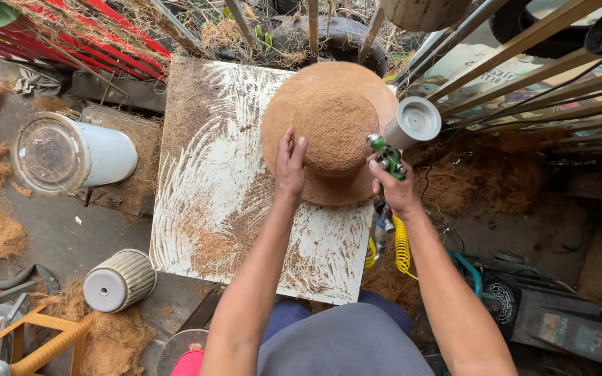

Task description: The person uses a spray gun to apply a finish to a straw hat placed on a workbench. They rotate the hat with one hand while spraying the exterior and interior surfaces with the other hand, ensuring even coverage.

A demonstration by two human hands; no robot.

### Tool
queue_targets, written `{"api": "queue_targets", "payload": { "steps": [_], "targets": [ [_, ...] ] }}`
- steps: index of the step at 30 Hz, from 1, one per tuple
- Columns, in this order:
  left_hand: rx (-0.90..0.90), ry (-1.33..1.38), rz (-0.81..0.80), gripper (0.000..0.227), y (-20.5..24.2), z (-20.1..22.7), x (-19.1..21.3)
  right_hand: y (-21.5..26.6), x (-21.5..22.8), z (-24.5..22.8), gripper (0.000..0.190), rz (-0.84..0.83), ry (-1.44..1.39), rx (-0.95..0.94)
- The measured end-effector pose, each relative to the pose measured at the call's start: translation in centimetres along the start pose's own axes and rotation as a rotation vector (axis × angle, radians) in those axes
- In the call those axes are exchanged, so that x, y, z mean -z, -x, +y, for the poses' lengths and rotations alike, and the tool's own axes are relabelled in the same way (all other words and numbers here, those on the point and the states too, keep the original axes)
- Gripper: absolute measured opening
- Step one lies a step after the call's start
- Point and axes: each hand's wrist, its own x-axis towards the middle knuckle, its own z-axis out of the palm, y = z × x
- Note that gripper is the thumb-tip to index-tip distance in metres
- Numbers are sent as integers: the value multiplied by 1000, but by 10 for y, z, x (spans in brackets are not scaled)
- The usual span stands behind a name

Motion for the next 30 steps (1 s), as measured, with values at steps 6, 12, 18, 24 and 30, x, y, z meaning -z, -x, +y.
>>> {"api": "queue_targets", "payload": {
  "steps": [6, 12, 18, 24, 30],
  "targets": [
    [-22, 424, 209, 86, 22, -50, -22, -12, 6, -37, 23, -120, 270, 121],
    [-20, 224, 111, 77, 40, -83, -18, 21, 40, -25, 28, 16, 385, 22],
    [6, 182, 12, 64, 73, -122, 23, 80, 51, -6, 19, 125, 218, -76],
    [21, 42, 7, 58, 111, -143, 70, 97, 62, 15, 23, 114, 335, -83],
    [-4, -8, 11, 53, 122, -141, 78, 93, 51, 10, 28, 46, 447, 60]
  ]
}}
